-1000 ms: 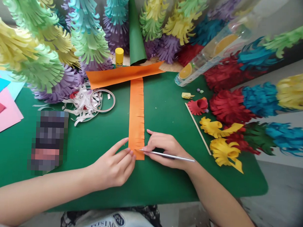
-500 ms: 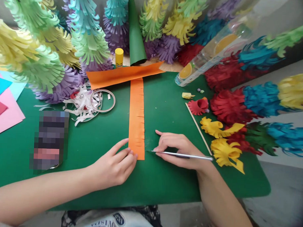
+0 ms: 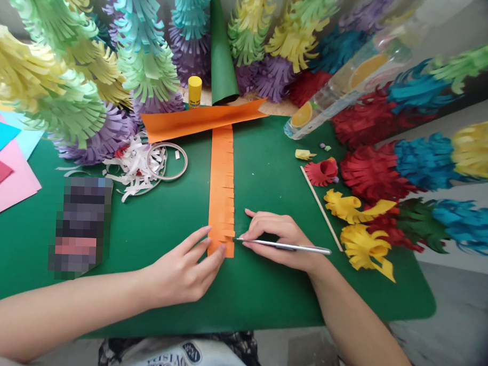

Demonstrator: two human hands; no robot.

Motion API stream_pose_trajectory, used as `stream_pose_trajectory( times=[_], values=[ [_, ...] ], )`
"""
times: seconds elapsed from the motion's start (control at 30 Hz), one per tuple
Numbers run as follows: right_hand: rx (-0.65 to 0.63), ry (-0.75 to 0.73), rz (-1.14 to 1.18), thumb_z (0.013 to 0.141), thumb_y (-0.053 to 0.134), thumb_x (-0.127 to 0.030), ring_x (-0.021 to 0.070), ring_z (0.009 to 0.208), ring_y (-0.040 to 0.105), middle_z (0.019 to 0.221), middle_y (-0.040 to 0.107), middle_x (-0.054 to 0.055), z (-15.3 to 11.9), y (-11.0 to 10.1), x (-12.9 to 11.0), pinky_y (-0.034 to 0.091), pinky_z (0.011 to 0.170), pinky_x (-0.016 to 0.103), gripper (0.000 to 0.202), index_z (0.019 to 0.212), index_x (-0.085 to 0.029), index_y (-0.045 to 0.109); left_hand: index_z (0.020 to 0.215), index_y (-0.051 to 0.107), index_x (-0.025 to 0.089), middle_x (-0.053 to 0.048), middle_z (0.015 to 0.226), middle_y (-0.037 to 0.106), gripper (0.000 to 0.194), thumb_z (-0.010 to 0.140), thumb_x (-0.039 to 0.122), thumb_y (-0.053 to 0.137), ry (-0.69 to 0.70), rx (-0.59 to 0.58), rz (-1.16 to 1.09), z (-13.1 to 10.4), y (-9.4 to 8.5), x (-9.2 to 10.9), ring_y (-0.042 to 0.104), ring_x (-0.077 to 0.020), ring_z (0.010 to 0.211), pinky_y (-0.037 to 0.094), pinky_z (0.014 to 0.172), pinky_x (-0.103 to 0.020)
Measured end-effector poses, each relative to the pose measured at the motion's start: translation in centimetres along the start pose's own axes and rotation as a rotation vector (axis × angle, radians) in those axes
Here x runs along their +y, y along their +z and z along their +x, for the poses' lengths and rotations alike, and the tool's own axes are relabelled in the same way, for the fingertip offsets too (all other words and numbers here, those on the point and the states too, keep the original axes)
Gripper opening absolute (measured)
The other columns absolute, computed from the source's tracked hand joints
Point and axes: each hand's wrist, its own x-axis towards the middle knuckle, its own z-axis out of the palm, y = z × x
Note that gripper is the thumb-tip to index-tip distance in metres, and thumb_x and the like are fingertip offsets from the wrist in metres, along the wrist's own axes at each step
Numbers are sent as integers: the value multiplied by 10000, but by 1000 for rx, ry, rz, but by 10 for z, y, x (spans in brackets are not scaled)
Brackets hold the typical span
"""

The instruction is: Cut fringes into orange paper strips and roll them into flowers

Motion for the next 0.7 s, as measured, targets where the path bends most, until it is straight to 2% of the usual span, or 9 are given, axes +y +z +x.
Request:
stream_pose_trajectory(
  times=[0.4,0.6,0.7],
  values=[
    [52,-25,24,838,654,-177,126,696,673,769,731,17,6,16,-1,479,1033,446,29,818,-196,652,1020,683,76,-119,1089,671,213,843,135,582,25,8,30,0,1,0,657,-219,882,457,1048,-497],
    [134,-24,126,790,683,-150,135,700,670,740,724,10,3,12,-3,534,966,438,64,795,-200,643,980,674,88,-78,905,686,181,845,107,555,7,46,17,-1,2,-1,670,-206,873,474,1044,-472],
    [100,-31,109,797,674,-148,135,696,671,743,725,9,3,15,-3,535,961,431,63,801,-206,646,960,671,76,-68,849,682,175,847,84,537,-7,76,1,-1,2,-1,677,-215,873,471,1046,-477]
  ],
)
